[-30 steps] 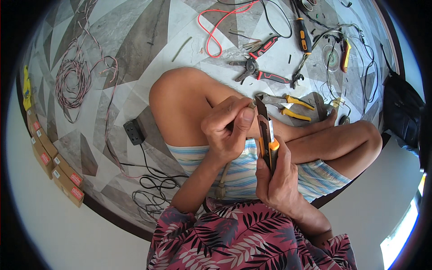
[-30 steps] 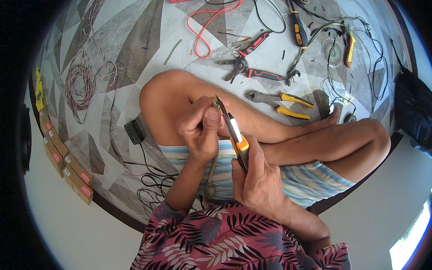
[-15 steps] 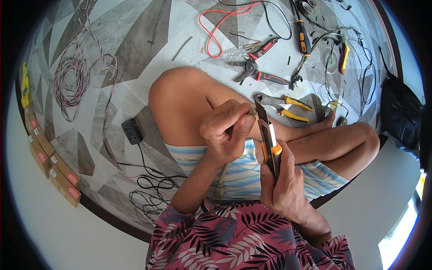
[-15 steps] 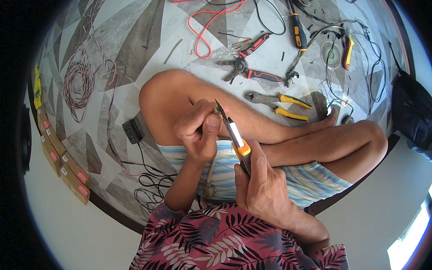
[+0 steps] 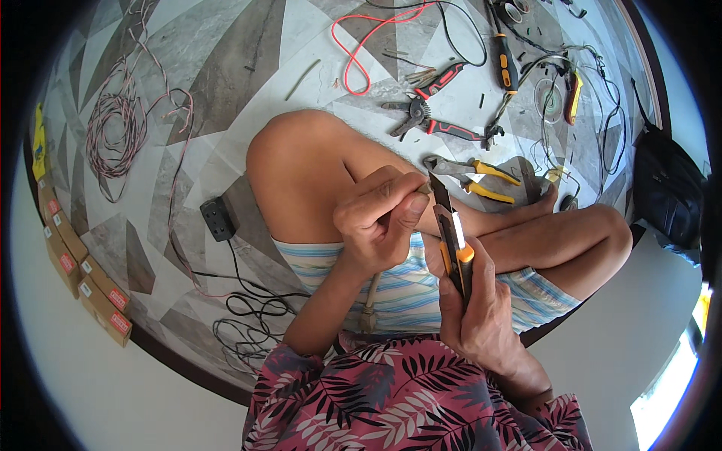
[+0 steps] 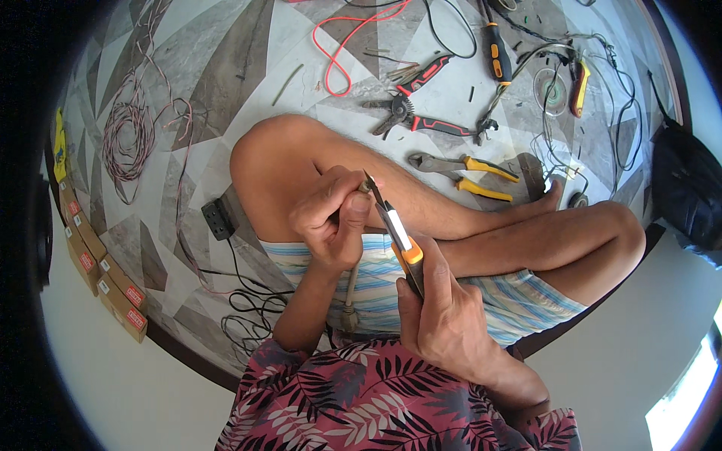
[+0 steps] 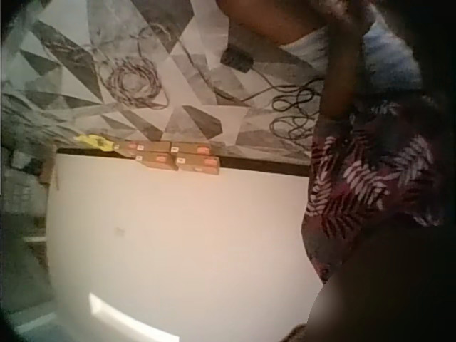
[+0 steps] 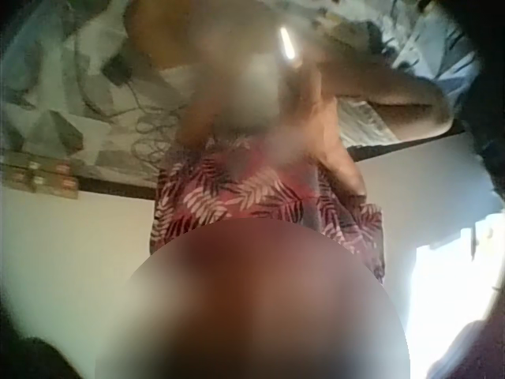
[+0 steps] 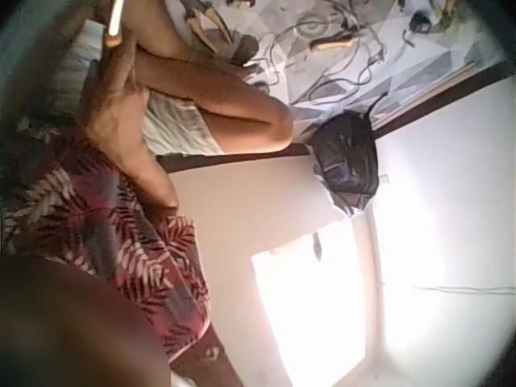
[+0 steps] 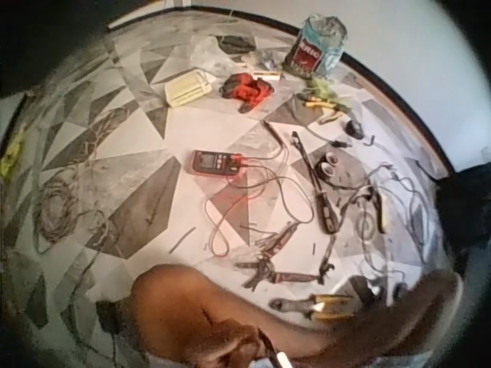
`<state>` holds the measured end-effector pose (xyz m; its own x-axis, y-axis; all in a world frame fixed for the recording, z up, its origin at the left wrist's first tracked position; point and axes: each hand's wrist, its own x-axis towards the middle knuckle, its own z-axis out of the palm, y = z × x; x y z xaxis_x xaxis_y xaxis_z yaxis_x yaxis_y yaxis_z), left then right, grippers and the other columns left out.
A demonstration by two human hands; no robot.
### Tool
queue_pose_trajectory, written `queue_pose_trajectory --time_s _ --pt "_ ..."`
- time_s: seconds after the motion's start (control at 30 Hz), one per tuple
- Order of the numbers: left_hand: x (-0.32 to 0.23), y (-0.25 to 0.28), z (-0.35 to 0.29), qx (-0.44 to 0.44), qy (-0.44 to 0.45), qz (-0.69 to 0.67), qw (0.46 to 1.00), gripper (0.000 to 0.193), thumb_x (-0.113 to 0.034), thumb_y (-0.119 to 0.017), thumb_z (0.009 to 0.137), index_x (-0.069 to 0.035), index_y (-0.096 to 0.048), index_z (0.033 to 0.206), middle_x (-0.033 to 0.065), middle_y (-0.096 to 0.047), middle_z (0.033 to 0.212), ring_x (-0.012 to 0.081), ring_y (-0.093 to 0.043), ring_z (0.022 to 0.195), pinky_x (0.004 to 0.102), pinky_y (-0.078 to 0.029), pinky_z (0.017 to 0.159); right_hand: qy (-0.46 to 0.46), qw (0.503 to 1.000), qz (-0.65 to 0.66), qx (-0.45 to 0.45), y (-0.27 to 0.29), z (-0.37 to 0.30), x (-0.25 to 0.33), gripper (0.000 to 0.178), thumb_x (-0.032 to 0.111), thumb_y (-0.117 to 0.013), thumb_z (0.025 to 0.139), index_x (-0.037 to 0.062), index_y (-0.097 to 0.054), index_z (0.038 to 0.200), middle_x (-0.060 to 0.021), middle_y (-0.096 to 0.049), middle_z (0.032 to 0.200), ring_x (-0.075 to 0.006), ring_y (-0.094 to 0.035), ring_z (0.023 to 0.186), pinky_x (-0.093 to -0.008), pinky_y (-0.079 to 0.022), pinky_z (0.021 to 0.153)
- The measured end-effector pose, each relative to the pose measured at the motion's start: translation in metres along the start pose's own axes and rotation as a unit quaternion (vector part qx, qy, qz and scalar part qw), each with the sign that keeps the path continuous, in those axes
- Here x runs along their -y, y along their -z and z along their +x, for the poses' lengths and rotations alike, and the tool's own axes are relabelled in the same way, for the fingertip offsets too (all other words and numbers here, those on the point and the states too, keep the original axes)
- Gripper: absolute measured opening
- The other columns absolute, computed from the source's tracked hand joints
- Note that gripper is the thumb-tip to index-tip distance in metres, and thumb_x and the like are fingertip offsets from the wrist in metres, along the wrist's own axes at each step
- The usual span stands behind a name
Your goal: Repairing or assembling a electrical power plug using various hand tools while sitting on the floor.
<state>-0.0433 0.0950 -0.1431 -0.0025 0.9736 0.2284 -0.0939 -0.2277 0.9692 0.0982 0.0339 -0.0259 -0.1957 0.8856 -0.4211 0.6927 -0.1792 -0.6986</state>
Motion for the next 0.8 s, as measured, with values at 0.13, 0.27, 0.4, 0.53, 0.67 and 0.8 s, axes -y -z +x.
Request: queue_pose_trajectory --time_s 0.13,0.27,0.4,0.53,0.67,0.8 --pt "0.001 0.001 -0.002 0.014 -0.023 -0.003 1.000 0.015 0.001 -0.065 0.086 0.011 -0.065 0.098 0.0095 -0.060 0.070 0.0137 -0.055 0.059 0.0238 -0.040 0.050 0.045 0.998 -0.032 -0.011 0.004 0.001 -0.006 0.055 0.001 -0.060 0.086 -0.0173 -0.032 0.130 -0.0264 -0.060 0.086 -0.0321 -0.063 0.054 -0.0389 -0.049 0.048" --pt "-0.002 0.000 -0.003 0.012 -0.006 0.002 1.000 0.015 0.001 -0.065 0.086 0.011 -0.065 0.097 0.0098 -0.060 0.070 0.0137 -0.054 0.059 0.0239 -0.040 0.050 0.042 0.999 -0.023 -0.008 0.006 -0.002 -0.006 0.055 0.000 -0.059 0.086 -0.0159 -0.032 0.130 -0.0251 -0.061 0.087 -0.0336 -0.063 0.055 -0.0390 -0.049 0.049" --pt "-0.001 0.000 -0.003 0.000 -0.009 -0.004 1.000 0.015 0.001 -0.066 0.086 0.010 -0.066 0.097 0.0101 -0.061 0.071 0.0135 -0.054 0.058 0.0238 -0.040 0.050 0.053 0.998 -0.017 -0.014 0.005 -0.004 -0.006 0.054 0.000 -0.059 0.086 -0.0137 -0.033 0.131 -0.0249 -0.061 0.089 -0.0359 -0.063 0.056 -0.0401 -0.050 0.049" --pt "0.001 0.000 -0.002 0.016 -0.030 -0.011 0.999 0.015 0.001 -0.067 0.085 0.010 -0.065 0.096 0.0110 -0.062 0.072 0.0145 -0.055 0.059 0.0242 -0.042 0.051 0.039 0.999 -0.003 -0.006 0.010 -0.005 -0.005 0.053 0.001 -0.059 0.086 -0.0131 -0.033 0.131 -0.0258 -0.061 0.088 -0.0365 -0.063 0.057 -0.0405 -0.050 0.050" --pt "0.001 0.001 -0.003 0.040 -0.046 -0.006 0.998 0.014 0.001 -0.067 0.085 0.010 -0.065 0.096 0.0118 -0.063 0.074 0.0153 -0.056 0.059 0.0248 -0.043 0.051 0.005 0.999 -0.036 0.024 0.022 -0.005 0.001 0.051 0.003 -0.058 0.088 -0.0124 -0.035 0.131 -0.0243 -0.061 0.088 -0.0353 -0.063 0.059 -0.0401 -0.049 0.052" --pt "0.001 0.000 -0.005 0.038 -0.044 0.002 0.998 0.018 -0.005 -0.065 0.086 0.012 -0.066 0.091 0.0127 -0.063 0.072 0.0155 -0.055 0.060 0.0253 -0.042 0.052 0.003 0.999 -0.029 0.041 0.030 -0.005 0.002 0.050 0.005 -0.057 0.088 -0.0128 -0.037 0.131 -0.0228 -0.060 0.096 -0.0338 -0.061 0.062 -0.0398 -0.048 0.055"
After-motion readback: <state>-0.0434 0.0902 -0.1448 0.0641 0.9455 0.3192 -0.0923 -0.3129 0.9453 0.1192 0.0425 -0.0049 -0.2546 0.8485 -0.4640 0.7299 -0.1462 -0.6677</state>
